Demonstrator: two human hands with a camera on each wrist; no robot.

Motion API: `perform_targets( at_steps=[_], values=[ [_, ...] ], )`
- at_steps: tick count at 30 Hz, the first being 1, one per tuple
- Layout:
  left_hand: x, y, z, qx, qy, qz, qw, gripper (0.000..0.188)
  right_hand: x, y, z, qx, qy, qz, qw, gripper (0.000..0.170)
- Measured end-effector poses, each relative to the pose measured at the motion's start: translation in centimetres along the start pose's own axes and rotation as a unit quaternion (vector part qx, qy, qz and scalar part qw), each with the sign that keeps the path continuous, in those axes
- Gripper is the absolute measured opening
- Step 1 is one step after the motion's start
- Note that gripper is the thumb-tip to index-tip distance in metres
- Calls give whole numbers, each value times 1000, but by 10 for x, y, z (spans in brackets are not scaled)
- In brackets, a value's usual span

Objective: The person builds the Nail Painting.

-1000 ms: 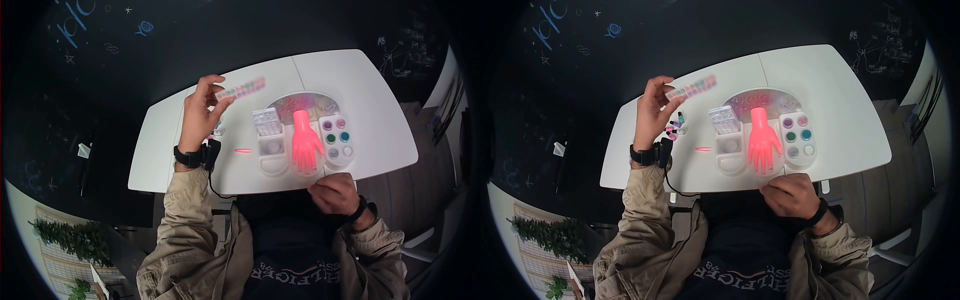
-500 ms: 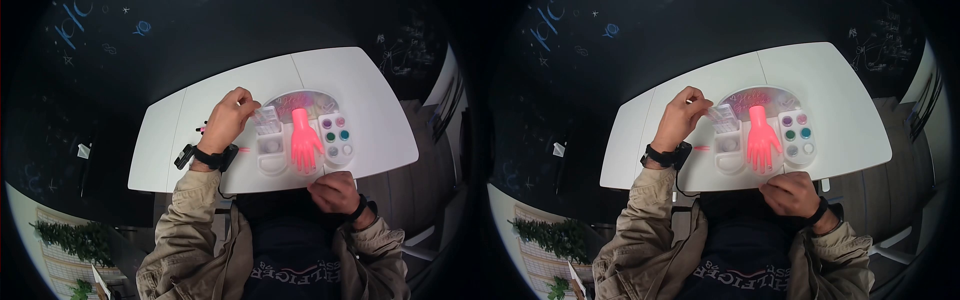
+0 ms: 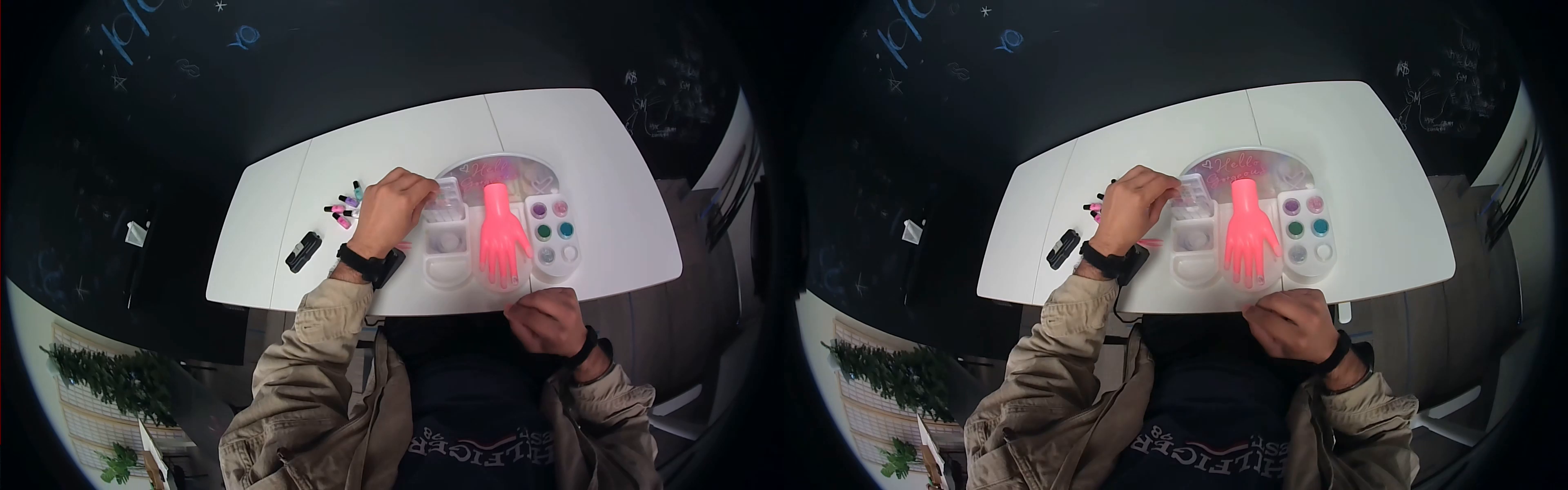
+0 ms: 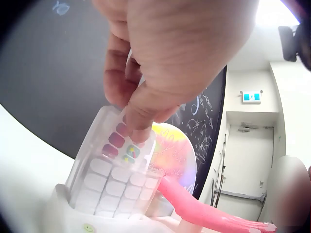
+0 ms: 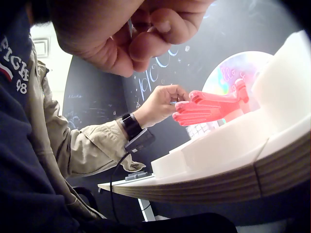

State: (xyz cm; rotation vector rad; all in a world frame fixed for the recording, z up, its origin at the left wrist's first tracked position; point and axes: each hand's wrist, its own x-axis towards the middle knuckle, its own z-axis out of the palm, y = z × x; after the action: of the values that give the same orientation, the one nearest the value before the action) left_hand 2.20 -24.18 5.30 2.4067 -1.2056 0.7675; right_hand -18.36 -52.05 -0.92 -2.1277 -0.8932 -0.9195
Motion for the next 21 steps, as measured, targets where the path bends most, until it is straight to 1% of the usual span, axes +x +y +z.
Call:
perform_targets(
  at_steps=[2,5,9,12,13,16,17,20,21],
  values=[
    [-2,-2,-7,-20,22,-14,999,17,1,-1,-1,0,-7,7,1000,21],
    [-8,-12,-21,-37,57,-56,996,14,2,-1,-1,6,-3,5,1000,20],
    [-26,-24,-46,-63,49,-148,986,13,2,-1,-1,2,-6,-1,1000,25],
    [-47,-38,-49,-62,24,-186,980,10,2,-2,-1,1,-7,-4,1000,26],
    [-54,-41,-49,-79,12,-206,975,13,2,-2,-1,0,-7,-5,1000,26],
    [-71,-44,-44,-81,-26,-211,974,16,2,-2,0,6,-10,-4,1000,26],
    [-78,-46,-39,-82,-60,-214,971,22,1,-2,1,9,-11,-4,1000,26],
    [-94,-47,-27,-69,-153,-192,967,28,1,-3,3,9,-14,-5,1000,26],
    [-97,-48,-22,-63,-189,-209,957,32,1,-3,3,9,-16,-5,1000,26]
  ],
)
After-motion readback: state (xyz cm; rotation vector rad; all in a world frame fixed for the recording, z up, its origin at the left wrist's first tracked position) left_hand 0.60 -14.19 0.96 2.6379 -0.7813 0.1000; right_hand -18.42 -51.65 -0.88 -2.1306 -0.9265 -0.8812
